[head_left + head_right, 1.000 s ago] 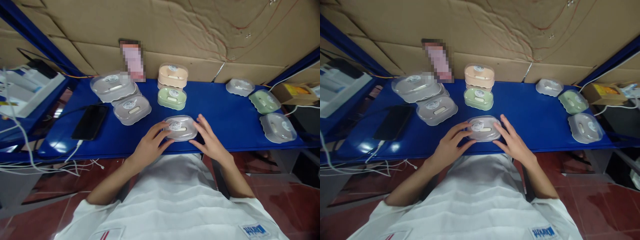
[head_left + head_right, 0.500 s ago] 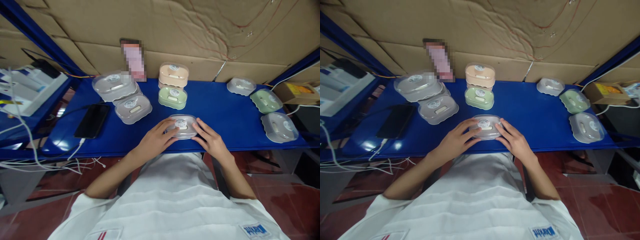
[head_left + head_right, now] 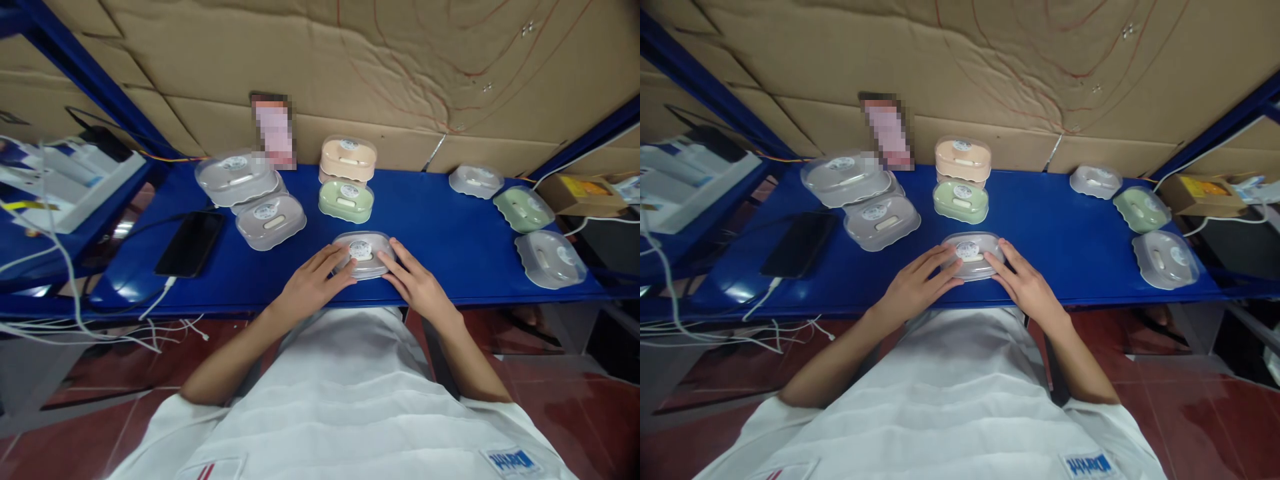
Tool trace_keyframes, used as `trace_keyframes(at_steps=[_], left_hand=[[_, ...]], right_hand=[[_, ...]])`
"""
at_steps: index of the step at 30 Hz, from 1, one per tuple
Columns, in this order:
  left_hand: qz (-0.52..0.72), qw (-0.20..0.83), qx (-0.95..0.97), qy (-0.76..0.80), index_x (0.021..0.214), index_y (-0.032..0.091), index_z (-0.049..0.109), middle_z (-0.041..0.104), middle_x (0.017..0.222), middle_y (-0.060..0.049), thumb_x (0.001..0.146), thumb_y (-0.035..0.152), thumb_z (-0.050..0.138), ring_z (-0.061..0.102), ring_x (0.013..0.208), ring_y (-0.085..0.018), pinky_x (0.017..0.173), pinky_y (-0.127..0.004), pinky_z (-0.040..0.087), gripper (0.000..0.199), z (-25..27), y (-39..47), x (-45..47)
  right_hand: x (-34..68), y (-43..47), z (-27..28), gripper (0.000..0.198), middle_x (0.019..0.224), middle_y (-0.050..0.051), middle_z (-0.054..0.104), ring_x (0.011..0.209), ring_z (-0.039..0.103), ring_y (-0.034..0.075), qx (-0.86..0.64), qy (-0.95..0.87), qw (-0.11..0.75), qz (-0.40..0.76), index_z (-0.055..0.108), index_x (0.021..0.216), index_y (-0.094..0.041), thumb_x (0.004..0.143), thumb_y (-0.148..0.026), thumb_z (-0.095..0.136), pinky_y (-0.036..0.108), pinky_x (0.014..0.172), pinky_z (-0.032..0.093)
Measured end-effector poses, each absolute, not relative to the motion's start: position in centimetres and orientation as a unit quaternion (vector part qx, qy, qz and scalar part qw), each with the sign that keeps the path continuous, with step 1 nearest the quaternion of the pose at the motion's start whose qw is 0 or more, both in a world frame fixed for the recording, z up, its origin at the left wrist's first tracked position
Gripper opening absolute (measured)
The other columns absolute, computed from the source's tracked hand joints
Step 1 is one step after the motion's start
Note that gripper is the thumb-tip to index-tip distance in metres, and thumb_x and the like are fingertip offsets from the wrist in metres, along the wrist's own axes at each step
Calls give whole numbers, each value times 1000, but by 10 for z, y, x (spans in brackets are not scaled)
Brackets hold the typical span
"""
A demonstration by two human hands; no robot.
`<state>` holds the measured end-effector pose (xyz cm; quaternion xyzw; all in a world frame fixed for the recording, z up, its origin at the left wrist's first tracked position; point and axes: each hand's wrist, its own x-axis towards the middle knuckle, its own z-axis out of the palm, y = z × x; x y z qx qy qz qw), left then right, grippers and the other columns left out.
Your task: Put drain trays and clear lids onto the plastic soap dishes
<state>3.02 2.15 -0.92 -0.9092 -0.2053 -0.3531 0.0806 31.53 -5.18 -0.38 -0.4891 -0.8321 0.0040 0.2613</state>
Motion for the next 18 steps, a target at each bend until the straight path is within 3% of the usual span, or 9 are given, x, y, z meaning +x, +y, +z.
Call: trace_keyframes(at_steps=[10, 18], left_hand=[[-348, 135, -908, -192, 128, 14, 69, 78, 130, -16, 102, 26, 75, 74, 129, -30, 114, -48, 63, 30, -9, 19, 31], [-306, 34, -923, -230, 145, 18, 63, 69, 147, -17, 108, 24, 64, 62, 146, -29, 124, -49, 54, 38, -13, 22, 33]], right_hand=[[313, -51, -3, 83, 179, 4, 32, 160, 43, 30, -484, -831, 275, 7, 17, 175, -42, 108, -17, 59, 50, 131, 45], [318, -48, -6, 68, 175, 11, 42, 155, 52, 31, -518, -822, 234, -44, 28, 175, -33, 112, -29, 53, 51, 123, 53]])
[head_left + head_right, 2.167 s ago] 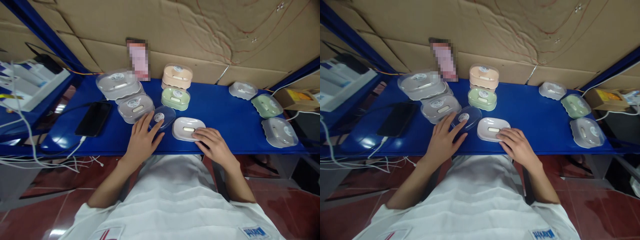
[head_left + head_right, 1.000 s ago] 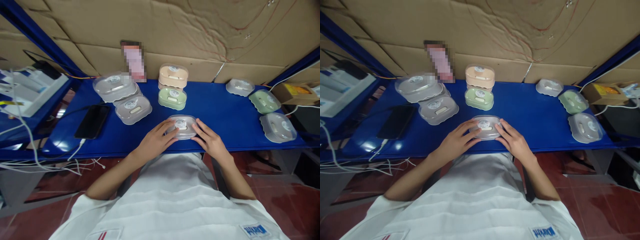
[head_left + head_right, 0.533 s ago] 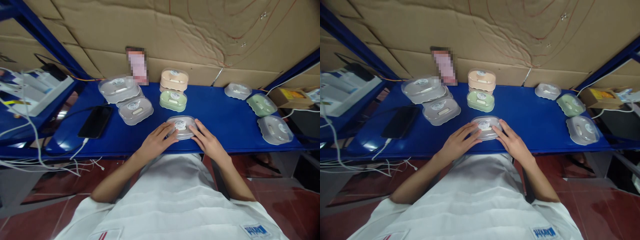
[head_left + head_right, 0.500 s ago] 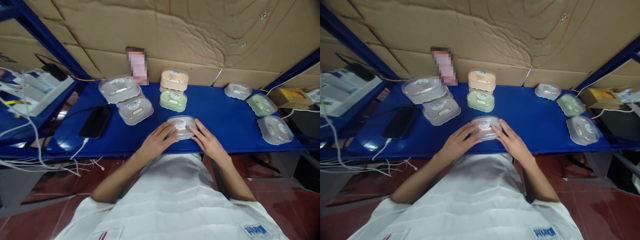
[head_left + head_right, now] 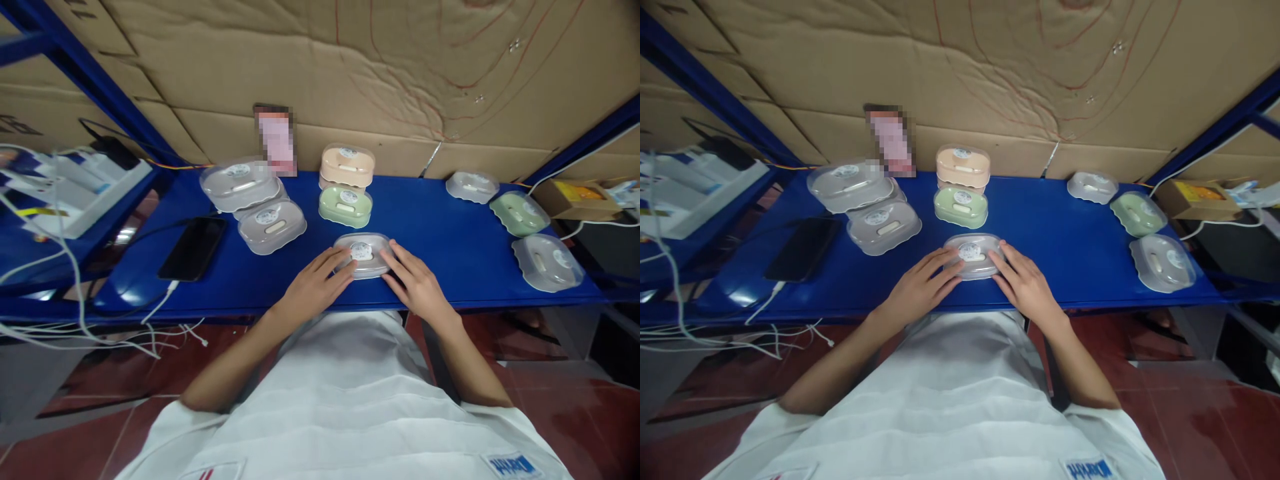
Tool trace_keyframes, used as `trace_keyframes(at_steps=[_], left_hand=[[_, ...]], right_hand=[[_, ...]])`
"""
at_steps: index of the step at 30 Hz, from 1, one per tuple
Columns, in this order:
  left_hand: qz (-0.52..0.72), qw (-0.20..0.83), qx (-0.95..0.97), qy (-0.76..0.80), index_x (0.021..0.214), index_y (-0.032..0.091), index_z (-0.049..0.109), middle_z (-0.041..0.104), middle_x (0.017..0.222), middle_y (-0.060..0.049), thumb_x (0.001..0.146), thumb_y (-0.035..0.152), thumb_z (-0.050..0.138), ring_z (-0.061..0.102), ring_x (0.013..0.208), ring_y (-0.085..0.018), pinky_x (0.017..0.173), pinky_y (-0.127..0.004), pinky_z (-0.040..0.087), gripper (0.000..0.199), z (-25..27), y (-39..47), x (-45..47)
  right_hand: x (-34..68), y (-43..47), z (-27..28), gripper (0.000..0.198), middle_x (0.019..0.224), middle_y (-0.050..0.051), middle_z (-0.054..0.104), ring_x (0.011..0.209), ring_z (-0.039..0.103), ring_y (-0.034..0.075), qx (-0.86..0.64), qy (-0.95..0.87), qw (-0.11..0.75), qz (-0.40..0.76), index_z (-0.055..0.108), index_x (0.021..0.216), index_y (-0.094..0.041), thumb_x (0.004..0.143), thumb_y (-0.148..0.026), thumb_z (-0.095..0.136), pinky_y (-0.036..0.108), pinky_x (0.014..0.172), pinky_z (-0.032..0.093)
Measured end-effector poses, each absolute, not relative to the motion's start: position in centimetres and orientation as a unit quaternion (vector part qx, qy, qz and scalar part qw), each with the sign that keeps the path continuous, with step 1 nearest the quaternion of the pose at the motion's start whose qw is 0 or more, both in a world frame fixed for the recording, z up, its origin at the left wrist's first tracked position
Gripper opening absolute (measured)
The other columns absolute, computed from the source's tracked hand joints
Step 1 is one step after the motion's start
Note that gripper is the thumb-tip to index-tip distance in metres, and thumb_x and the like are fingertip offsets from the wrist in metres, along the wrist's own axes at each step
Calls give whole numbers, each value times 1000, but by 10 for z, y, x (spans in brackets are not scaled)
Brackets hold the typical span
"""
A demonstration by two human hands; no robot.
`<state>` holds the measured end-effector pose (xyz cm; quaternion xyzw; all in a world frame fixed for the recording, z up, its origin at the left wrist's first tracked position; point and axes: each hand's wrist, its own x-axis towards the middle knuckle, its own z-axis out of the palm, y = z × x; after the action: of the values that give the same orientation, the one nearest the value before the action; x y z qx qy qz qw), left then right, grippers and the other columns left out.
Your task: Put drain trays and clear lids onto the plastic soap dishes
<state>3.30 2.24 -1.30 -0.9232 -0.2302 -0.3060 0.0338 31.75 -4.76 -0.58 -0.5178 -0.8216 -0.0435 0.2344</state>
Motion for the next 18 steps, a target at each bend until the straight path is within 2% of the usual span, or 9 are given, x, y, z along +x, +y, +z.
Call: trace_keyframes(at_steps=[3, 5, 6, 8, 11, 15, 18], left_hand=[[-240, 19, -944, -226, 163, 18, 47, 48, 170, -20, 109, 28, 60, 43, 161, -34, 130, -57, 42, 56, -5, 28, 34], [-204, 31, -952, -225, 168, 20, 39, 35, 177, -21, 109, 30, 59, 34, 165, -38, 132, -62, 37, 63, 8, 37, 36], [-195, 40, -954, -226, 169, 20, 39, 34, 177, -21, 110, 29, 58, 34, 165, -38, 132, -62, 37, 63, 16, 43, 38], [-193, 53, -952, -232, 168, 20, 41, 37, 176, -21, 110, 26, 54, 37, 164, -37, 132, -59, 36, 59, 32, 61, 43], [-199, 47, -945, -257, 162, 16, 49, 42, 173, -22, 107, 23, 55, 37, 164, -38, 132, -60, 33, 56, 44, 97, 55], [-221, 48, -930, -290, 148, 11, 61, 51, 165, -24, 99, 29, 66, 45, 158, -43, 131, -65, 32, 53, 30, 136, 67], [-233, 48, -925, -297, 144, 11, 64, 57, 160, -24, 95, 29, 69, 53, 150, -44, 125, -65, 38, 52, 14, 144, 65]], right_hand=[[328, -44, 1, 57, 172, 15, 45, 146, 61, 34, -566, -796, 202, -77, 41, 170, -28, 113, -34, 48, 51, 113, 58], [343, -37, 9, 54, 170, 18, 48, 143, 64, 36, -604, -773, 172, -89, 48, 165, -24, 113, -39, 44, 54, 110, 58], [353, -32, 13, 54, 168, 19, 50, 143, 63, 38, -621, -762, 156, -92, 50, 163, -22, 113, -42, 43, 56, 110, 57], [376, -14, 22, 60, 166, 23, 51, 146, 59, 43, -645, -747, 133, -91, 50, 161, -17, 112, -50, 44, 62, 113, 53], [413, 31, 32, 79, 165, 29, 49, 153, 50, 47, -638, -755, 139, -59, 50, 157, -11, 104, -69, 53, 67, 120, 45], [437, 98, 31, 102, 166, 27, 49, 153, 50, 44, -564, -802, 193, 27, 54, 153, -13, 87, -92, 59, 65, 124, 42], [433, 125, 20, 101, 165, 22, 53, 154, 49, 41, -531, -816, 226, 42, 56, 156, -16, 89, -92, 56, 62, 127, 40]])
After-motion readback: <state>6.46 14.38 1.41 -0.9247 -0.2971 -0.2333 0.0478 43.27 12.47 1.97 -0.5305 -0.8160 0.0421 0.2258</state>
